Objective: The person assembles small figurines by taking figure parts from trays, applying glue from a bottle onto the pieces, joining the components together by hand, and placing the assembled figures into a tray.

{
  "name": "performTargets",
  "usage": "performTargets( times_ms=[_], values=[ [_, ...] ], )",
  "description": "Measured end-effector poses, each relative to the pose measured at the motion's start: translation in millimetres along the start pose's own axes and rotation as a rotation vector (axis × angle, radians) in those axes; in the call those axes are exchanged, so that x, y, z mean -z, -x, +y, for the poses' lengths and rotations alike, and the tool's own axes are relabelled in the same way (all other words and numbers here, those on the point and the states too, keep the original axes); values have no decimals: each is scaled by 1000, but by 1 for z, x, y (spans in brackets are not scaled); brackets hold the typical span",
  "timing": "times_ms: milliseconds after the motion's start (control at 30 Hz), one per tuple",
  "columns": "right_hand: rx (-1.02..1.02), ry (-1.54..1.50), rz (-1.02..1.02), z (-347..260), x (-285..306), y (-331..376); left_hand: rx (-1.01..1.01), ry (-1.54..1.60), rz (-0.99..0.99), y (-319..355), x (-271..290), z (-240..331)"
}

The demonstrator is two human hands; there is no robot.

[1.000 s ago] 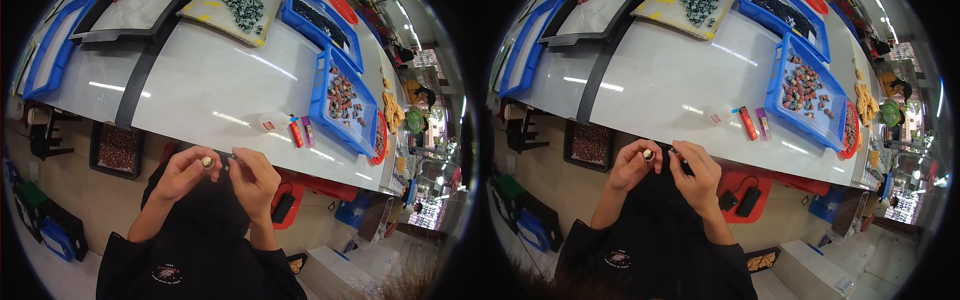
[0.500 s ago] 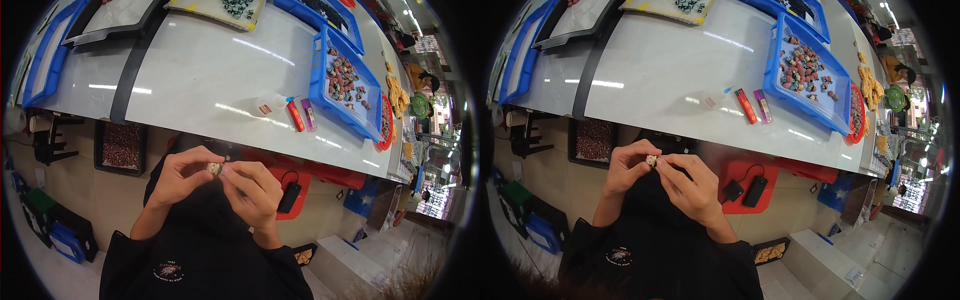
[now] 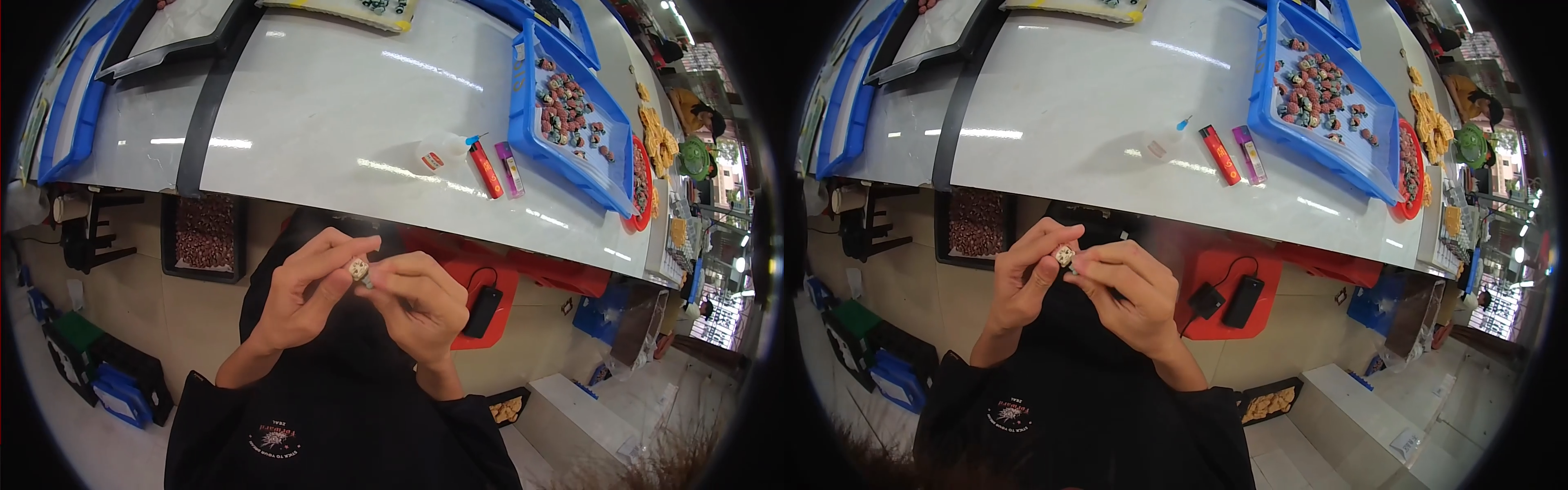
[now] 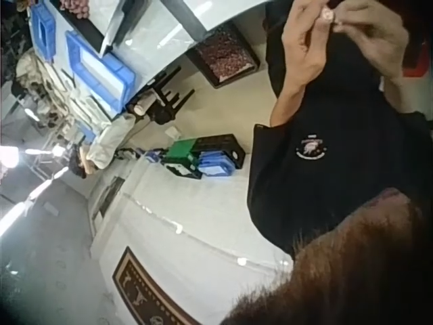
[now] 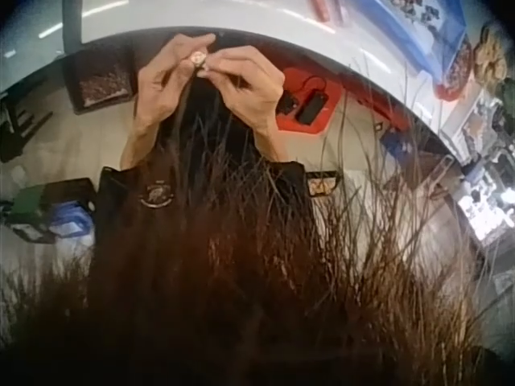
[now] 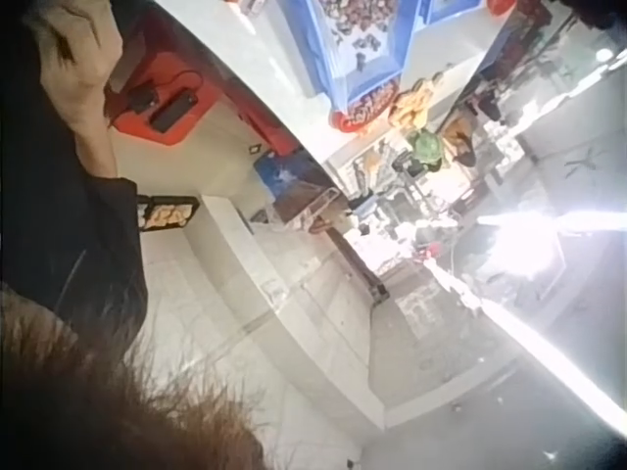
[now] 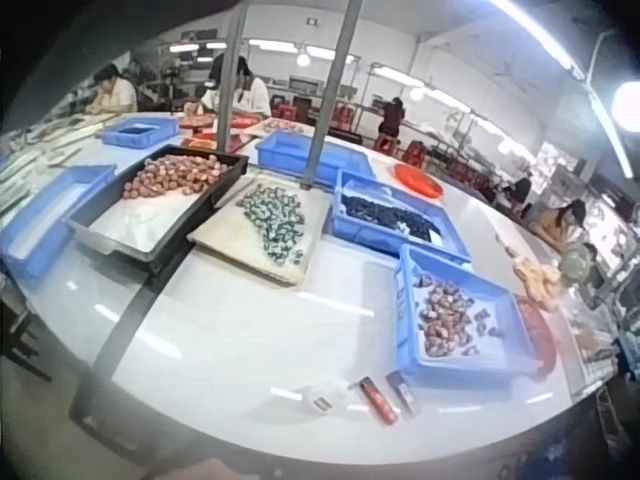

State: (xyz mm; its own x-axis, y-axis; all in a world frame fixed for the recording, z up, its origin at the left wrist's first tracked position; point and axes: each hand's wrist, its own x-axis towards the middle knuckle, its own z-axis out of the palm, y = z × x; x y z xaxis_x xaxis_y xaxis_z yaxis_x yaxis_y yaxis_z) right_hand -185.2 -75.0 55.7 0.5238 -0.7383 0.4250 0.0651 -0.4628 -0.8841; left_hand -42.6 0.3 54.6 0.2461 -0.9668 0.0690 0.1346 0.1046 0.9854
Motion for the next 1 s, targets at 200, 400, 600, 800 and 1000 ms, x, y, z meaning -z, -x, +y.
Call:
performTargets(
  times_ms=[200,400,600,800,1000],
  values=[
    [-347,-323,-147,1,8,-5,60,89,-64,-1,3,-4],
    [-300,-307,-373,10,16,-12,113,383,-84,1,11,-14],
    [-367,-284,-420,15,20,-13,185,283,-136,-1,16,-8],
    [-447,-421,-266,20,18,0,222,279,-169,-10,5,-6],
    [-510,-534,-114,22,30,5,269,330,-263,-32,-13,-14]
  ],
)
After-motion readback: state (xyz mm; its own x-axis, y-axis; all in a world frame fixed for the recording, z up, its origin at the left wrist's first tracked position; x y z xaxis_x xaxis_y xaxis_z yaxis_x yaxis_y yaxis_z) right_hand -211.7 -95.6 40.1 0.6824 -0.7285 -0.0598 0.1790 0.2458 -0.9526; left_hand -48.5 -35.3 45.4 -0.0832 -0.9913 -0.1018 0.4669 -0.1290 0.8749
